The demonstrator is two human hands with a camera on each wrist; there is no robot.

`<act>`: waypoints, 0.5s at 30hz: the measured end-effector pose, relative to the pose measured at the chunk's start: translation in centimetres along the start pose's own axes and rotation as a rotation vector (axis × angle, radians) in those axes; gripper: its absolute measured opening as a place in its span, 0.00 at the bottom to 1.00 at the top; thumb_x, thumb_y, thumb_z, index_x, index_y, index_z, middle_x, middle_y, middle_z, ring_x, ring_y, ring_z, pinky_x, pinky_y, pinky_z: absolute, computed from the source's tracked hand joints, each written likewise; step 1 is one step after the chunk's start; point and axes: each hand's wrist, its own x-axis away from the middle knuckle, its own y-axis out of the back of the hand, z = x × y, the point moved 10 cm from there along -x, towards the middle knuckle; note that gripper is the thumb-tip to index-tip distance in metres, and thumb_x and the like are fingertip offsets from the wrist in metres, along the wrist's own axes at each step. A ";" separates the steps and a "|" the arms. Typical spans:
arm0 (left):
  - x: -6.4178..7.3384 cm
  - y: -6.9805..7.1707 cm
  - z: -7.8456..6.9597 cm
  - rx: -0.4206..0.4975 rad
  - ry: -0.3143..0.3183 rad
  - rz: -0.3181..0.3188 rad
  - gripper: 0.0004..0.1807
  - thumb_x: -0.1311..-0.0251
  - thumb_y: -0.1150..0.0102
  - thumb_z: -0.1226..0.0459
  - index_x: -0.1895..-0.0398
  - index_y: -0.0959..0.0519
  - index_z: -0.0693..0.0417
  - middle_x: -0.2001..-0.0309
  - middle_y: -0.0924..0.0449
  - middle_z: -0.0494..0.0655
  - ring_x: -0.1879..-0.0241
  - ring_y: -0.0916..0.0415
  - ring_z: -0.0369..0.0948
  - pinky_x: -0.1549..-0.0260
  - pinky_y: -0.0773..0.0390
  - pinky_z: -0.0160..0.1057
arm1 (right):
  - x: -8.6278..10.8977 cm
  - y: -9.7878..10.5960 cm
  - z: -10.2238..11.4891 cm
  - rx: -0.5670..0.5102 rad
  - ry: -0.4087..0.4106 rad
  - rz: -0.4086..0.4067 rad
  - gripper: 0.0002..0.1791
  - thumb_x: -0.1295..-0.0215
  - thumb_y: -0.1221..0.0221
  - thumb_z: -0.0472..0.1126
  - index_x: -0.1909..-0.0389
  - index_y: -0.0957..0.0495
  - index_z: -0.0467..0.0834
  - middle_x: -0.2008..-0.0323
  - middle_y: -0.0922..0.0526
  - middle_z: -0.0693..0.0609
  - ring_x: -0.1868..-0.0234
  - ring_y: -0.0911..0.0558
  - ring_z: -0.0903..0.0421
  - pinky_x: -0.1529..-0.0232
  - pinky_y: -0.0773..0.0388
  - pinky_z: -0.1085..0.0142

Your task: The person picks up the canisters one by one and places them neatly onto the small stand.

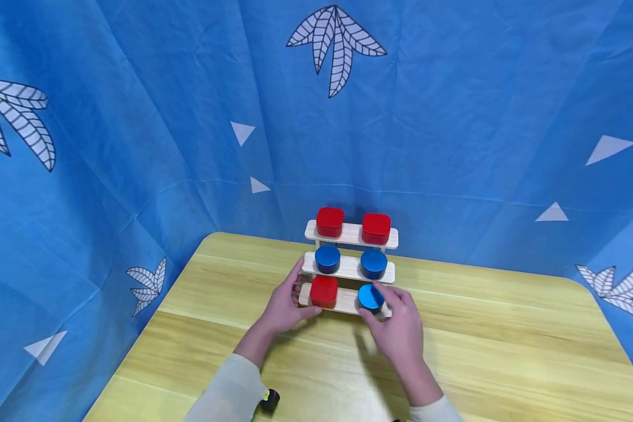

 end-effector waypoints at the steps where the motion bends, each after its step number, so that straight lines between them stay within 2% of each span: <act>1: 0.1 0.0 -0.1 -0.017 0.003 0.003 0.67 0.56 0.19 0.63 0.19 0.56 0.29 0.34 0.33 0.43 0.42 0.31 0.43 0.51 0.21 0.43 | 0.0 0.2 0.0 0.006 0.003 -0.002 0.34 0.51 0.22 0.41 0.40 0.19 0.44 0.47 0.23 0.40 0.51 0.21 0.41 0.69 0.16 0.56; 4: 0.3 -0.1 -0.3 -0.063 0.015 0.007 0.69 0.58 0.18 0.55 0.19 0.59 0.32 0.28 0.40 0.42 0.33 0.39 0.44 0.44 0.24 0.46 | -0.1 0.9 0.1 0.015 0.015 -0.017 0.35 0.51 0.22 0.43 0.39 0.19 0.45 0.48 0.22 0.40 0.52 0.21 0.42 0.72 0.18 0.61; 7: 0.4 0.0 -0.4 -0.083 0.023 0.004 0.71 0.60 0.17 0.54 0.18 0.59 0.37 0.26 0.44 0.44 0.30 0.42 0.47 0.43 0.25 0.48 | -0.2 1.6 0.3 0.024 0.022 -0.034 0.35 0.50 0.23 0.46 0.38 0.20 0.46 0.47 0.22 0.40 0.53 0.21 0.44 0.72 0.18 0.60; 10: 0.5 0.5 -0.8 -0.122 0.014 -0.005 0.72 0.61 0.17 0.54 0.18 0.61 0.40 0.26 0.45 0.47 0.30 0.44 0.48 0.43 0.26 0.50 | -0.3 2.4 0.6 0.025 0.028 -0.049 0.36 0.47 0.25 0.49 0.36 0.21 0.46 0.46 0.23 0.40 0.50 0.22 0.42 0.70 0.16 0.54; 15: 0.7 1.6 -2.1 -0.299 -0.011 -0.016 0.74 0.62 0.20 0.44 0.19 0.66 0.36 0.23 0.52 0.47 0.27 0.51 0.49 0.39 0.32 0.58 | -0.8 4.0 1.3 0.044 0.046 -0.093 0.36 0.44 0.28 0.53 0.34 0.23 0.46 0.43 0.24 0.38 0.46 0.24 0.40 0.67 0.16 0.48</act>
